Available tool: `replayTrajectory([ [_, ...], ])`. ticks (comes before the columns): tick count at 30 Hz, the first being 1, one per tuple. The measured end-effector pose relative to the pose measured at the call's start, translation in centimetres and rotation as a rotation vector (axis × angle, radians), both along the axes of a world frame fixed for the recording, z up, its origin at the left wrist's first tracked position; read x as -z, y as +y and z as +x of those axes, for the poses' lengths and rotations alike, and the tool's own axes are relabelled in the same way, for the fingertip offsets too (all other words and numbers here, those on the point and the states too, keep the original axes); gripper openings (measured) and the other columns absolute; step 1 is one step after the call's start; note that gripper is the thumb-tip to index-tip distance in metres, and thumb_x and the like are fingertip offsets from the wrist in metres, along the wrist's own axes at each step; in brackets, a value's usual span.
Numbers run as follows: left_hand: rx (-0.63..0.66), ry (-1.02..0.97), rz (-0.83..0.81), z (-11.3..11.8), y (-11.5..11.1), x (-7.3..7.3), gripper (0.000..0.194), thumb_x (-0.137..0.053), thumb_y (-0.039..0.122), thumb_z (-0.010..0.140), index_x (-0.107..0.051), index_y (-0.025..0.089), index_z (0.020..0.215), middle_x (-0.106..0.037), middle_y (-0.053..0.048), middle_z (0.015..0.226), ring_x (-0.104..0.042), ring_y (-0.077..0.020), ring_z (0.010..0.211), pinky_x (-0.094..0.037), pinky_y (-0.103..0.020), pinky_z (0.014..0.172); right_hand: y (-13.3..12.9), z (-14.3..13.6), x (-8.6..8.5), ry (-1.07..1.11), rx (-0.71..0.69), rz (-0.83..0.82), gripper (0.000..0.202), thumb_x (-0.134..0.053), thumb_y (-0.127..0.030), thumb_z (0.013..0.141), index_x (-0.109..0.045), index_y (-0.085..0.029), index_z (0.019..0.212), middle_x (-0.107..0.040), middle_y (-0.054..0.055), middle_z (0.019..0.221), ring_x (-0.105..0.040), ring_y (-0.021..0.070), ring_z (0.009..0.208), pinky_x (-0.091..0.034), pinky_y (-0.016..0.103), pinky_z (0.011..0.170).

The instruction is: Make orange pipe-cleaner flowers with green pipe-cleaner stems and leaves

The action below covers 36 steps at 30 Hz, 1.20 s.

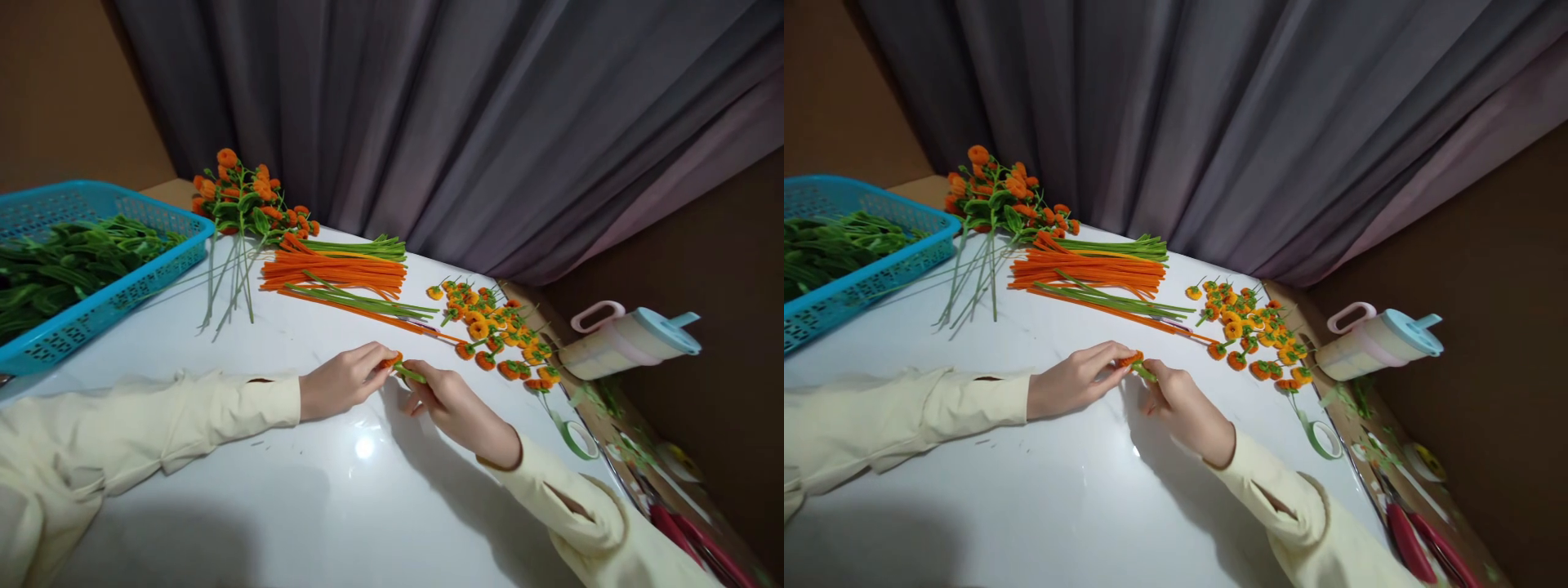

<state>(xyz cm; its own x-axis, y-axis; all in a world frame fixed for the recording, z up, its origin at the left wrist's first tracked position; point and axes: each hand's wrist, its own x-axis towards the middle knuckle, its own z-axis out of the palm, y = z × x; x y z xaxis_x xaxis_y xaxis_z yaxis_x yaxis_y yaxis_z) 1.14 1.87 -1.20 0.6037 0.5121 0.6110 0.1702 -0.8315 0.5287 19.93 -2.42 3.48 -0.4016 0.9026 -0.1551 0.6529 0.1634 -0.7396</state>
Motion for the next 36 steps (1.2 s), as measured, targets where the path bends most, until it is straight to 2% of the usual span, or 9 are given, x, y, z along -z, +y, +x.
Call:
replayTrajectory([
  [4, 0.031, 0.033, 0.064, -0.1, 0.2, 0.0, 0.022, -0.037, 0.013, 0.091, -0.045, 0.012, 0.112, -0.056, -0.012, 0.101, -0.054, -0.0202, 0.101, -0.047, -0.036, 0.090, 0.4, -1.0, -1.9, 0.311, 0.156, -0.367, 0.012, -0.042, -0.018, 0.087, -0.049, -0.014, 0.096, -0.063, 0.006, 0.086, -0.067, 0.0146, 0.060, -0.056, 0.028, 0.059],
  [8, 0.067, 0.027, 0.015, -0.3, 0.2, -0.2, 0.028, -0.042, 0.012, 0.088, -0.043, 0.012, 0.116, -0.055, -0.012, 0.105, -0.054, -0.0195, 0.101, -0.048, -0.035, 0.088, 0.5, -1.2, -2.8, 0.488, 0.254, -0.549, 0.009, -0.051, -0.015, 0.083, -0.052, -0.012, 0.091, -0.063, 0.004, 0.072, -0.067, 0.0148, 0.060, -0.056, 0.026, 0.061],
  [13, 0.169, 0.042, 0.001, -0.7, 0.3, -0.9, 0.041, -0.047, 0.011, 0.082, -0.039, 0.011, 0.123, -0.053, -0.015, 0.107, -0.053, -0.0215, 0.102, -0.048, -0.035, 0.087, 0.2, -0.3, -2.1, 0.662, 0.300, -0.701, 0.016, -0.054, -0.011, 0.078, -0.054, -0.010, 0.095, -0.066, 0.005, 0.064, -0.067, 0.0149, 0.058, -0.055, 0.024, 0.059],
  [16, 0.228, 0.072, 0.004, -0.9, 0.5, -1.0, 0.052, -0.055, 0.017, 0.080, -0.036, 0.010, 0.127, -0.051, -0.017, 0.112, -0.051, -0.0232, 0.105, -0.048, -0.036, 0.089, 0.0, 0.1, -1.6, 0.763, 0.284, -0.731, 0.018, -0.058, -0.012, 0.076, -0.057, -0.010, 0.094, -0.068, 0.006, 0.073, -0.066, 0.0123, 0.058, -0.054, 0.021, 0.057],
  [18, 0.223, 0.096, 0.004, -0.9, 0.5, -0.8, 0.055, -0.058, 0.022, 0.081, -0.034, 0.011, 0.129, -0.050, -0.017, 0.113, -0.052, -0.0231, 0.104, -0.048, -0.035, 0.088, -0.2, 0.1, -1.3, 0.808, 0.270, -0.741, 0.018, -0.060, -0.014, 0.076, -0.059, -0.009, 0.093, -0.068, 0.007, 0.077, -0.066, 0.0117, 0.058, -0.054, 0.021, 0.057],
  [24, 0.161, 0.072, 0.067, -0.8, 0.7, 0.0, 0.039, -0.048, 0.024, 0.090, -0.039, 0.013, 0.126, -0.056, -0.014, 0.105, -0.056, -0.0191, 0.097, -0.049, -0.031, 0.083, -0.5, -0.1, -0.5, 0.809, 0.263, -0.730, 0.023, -0.062, -0.021, 0.077, -0.059, -0.009, 0.096, -0.068, 0.006, 0.065, -0.066, 0.0135, 0.057, -0.053, 0.020, 0.056],
  [30, 0.082, 0.126, 0.104, -1.0, 0.6, 0.1, 0.032, -0.043, 0.027, 0.092, -0.047, 0.016, 0.122, -0.060, -0.010, 0.102, -0.060, -0.0154, 0.088, -0.050, -0.024, 0.073, -0.6, -0.4, -0.4, 0.764, 0.245, -0.723, 0.022, -0.057, -0.022, 0.082, -0.058, -0.009, 0.100, -0.066, 0.003, 0.059, -0.065, 0.0124, 0.050, -0.052, 0.019, 0.051],
  [33, 0.067, 0.116, 0.160, -1.1, 0.6, 0.2, 0.029, -0.040, 0.025, 0.094, -0.050, 0.015, 0.119, -0.062, -0.010, 0.099, -0.061, -0.0150, 0.086, -0.050, -0.022, 0.070, -0.8, -0.6, -0.5, 0.771, 0.225, -0.707, 0.022, -0.059, -0.024, 0.080, -0.059, -0.010, 0.098, -0.070, 0.008, 0.077, -0.065, 0.0121, 0.051, -0.052, 0.019, 0.050],
  [36, 0.083, 0.085, 0.177, -1.2, 0.6, 0.3, 0.025, -0.040, 0.021, 0.093, -0.051, 0.015, 0.114, -0.063, -0.009, 0.098, -0.061, -0.0144, 0.085, -0.050, -0.022, 0.069, -1.1, -0.8, -0.7, 0.797, 0.197, -0.679, 0.026, -0.063, -0.027, 0.077, -0.060, -0.010, 0.097, -0.068, 0.014, 0.100, -0.065, 0.0118, 0.051, -0.052, 0.020, 0.048],
])
